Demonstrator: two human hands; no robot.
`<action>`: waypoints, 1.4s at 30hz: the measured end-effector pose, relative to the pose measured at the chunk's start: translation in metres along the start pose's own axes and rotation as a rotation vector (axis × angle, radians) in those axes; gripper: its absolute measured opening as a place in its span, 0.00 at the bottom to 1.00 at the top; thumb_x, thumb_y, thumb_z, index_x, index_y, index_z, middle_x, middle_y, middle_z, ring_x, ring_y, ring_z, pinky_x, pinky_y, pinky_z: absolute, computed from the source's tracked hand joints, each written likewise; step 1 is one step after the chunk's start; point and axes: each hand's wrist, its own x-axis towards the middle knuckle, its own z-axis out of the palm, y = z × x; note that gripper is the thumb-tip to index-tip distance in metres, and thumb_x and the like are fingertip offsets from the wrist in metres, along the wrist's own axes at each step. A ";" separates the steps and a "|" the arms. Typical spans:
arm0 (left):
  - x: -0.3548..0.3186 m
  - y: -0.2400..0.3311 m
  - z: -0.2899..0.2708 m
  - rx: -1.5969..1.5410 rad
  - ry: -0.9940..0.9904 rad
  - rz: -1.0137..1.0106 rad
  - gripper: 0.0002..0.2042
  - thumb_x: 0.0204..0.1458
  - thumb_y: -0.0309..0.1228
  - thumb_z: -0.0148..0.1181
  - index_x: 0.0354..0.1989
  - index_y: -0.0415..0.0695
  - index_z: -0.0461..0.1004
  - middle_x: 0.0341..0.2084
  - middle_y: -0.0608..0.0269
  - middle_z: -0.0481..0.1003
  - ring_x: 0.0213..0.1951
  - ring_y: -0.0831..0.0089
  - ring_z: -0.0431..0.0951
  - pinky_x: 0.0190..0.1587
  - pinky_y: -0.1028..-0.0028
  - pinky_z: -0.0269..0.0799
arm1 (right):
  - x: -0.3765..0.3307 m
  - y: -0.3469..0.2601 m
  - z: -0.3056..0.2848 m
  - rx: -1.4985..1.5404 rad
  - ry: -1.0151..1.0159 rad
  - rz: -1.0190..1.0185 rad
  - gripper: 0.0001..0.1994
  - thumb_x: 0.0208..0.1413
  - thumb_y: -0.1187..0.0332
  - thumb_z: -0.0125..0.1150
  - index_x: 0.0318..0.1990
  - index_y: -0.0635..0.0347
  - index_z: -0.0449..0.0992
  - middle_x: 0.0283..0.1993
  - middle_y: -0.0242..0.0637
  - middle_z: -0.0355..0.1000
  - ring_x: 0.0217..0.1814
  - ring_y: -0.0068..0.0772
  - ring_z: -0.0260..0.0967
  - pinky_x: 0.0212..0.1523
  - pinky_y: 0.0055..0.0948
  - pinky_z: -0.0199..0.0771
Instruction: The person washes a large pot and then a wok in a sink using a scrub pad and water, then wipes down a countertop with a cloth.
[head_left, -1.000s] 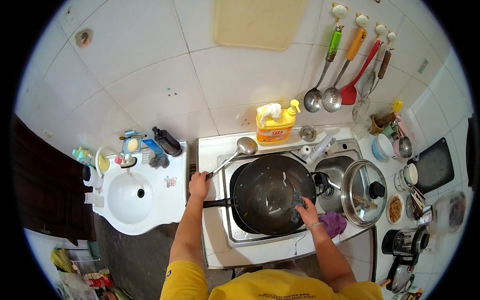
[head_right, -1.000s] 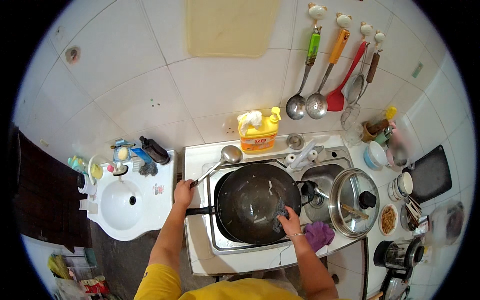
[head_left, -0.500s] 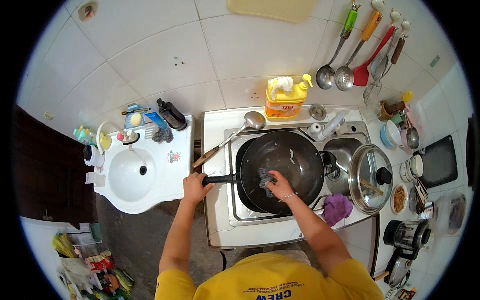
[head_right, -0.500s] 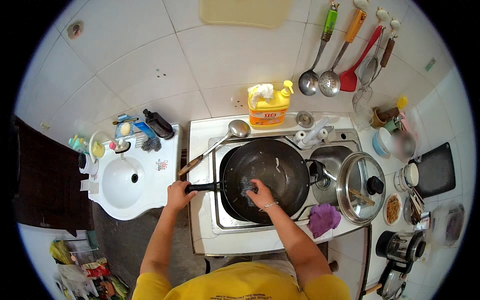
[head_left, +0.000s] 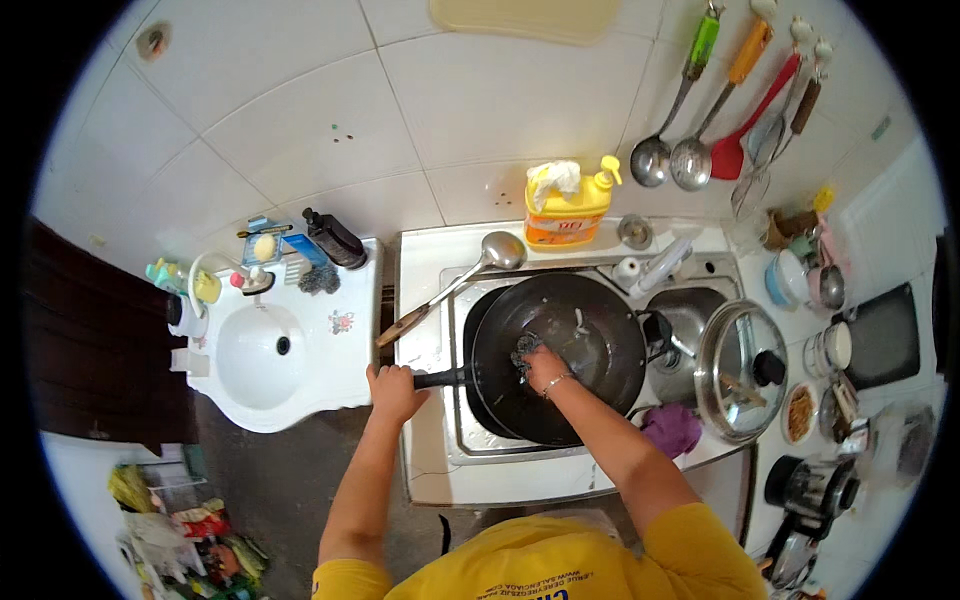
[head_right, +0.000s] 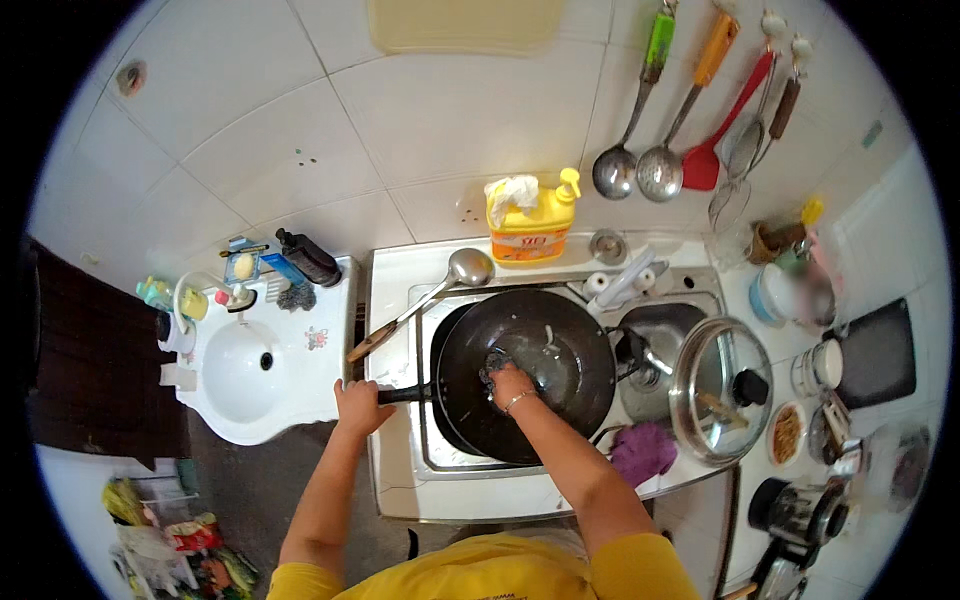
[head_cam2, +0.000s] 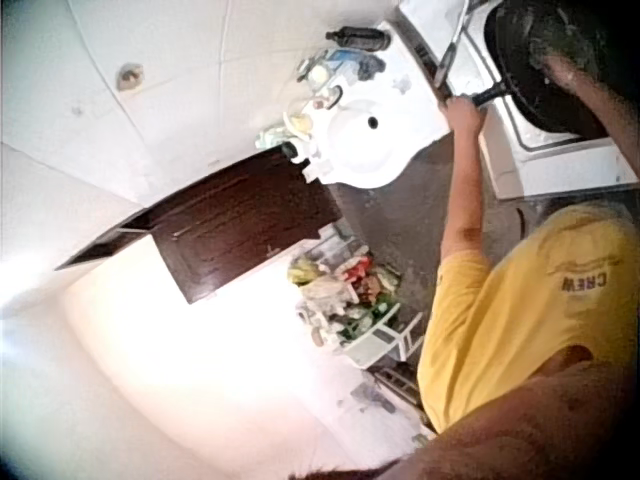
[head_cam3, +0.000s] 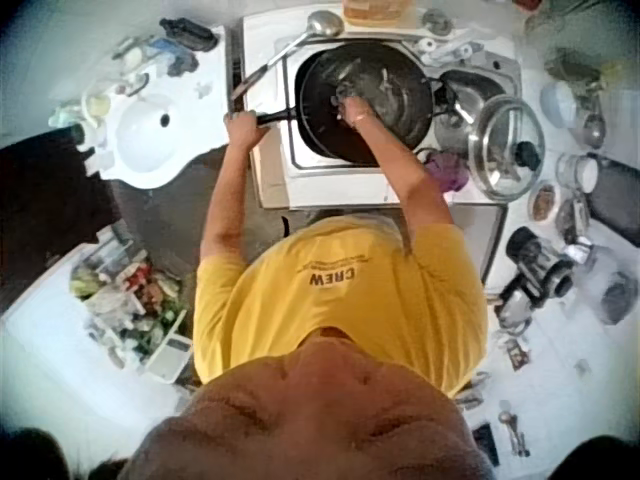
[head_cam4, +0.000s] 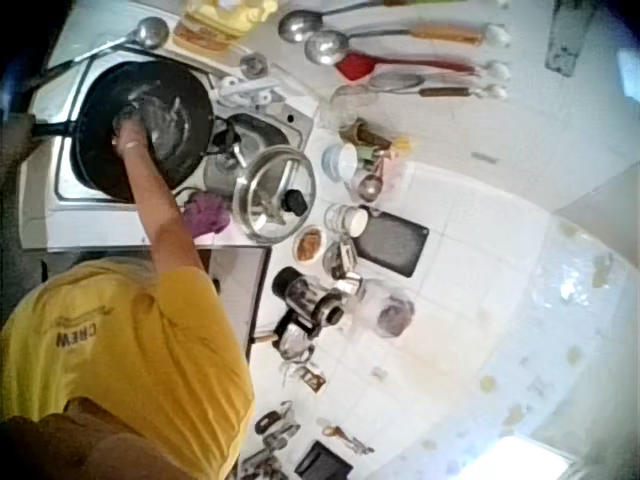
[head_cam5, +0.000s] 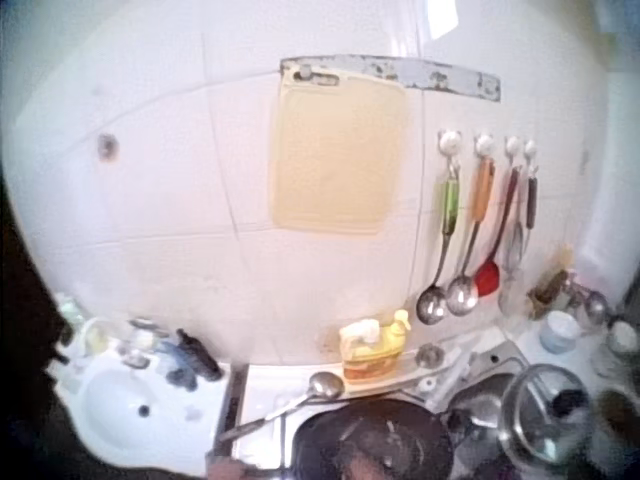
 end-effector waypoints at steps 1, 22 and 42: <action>0.000 0.003 0.006 -0.008 -0.007 0.014 0.22 0.34 0.48 0.66 0.29 0.41 0.73 0.30 0.55 0.73 0.39 0.59 0.72 0.53 0.53 0.53 | -0.007 0.006 -0.011 0.016 -0.026 0.020 0.18 0.44 0.70 0.56 0.47 0.56 0.73 0.48 0.51 0.66 0.50 0.50 0.64 0.53 0.37 0.65; -0.009 0.029 0.029 -0.090 0.216 -0.066 0.16 0.37 0.39 0.64 0.35 0.46 0.72 0.33 0.58 0.72 0.44 0.60 0.69 0.58 0.49 0.48 | -0.044 -0.007 0.040 0.203 -0.068 -0.287 0.19 0.45 0.71 0.56 0.49 0.55 0.72 0.49 0.49 0.64 0.51 0.50 0.63 0.54 0.39 0.64; -0.022 0.020 0.016 -0.237 0.202 -0.080 0.12 0.35 0.36 0.66 0.30 0.48 0.75 0.28 0.63 0.72 0.39 0.62 0.70 0.50 0.60 0.55 | 0.001 -0.062 0.013 0.551 0.335 -0.292 0.18 0.43 0.73 0.57 0.46 0.60 0.71 0.44 0.50 0.67 0.49 0.50 0.64 0.51 0.37 0.65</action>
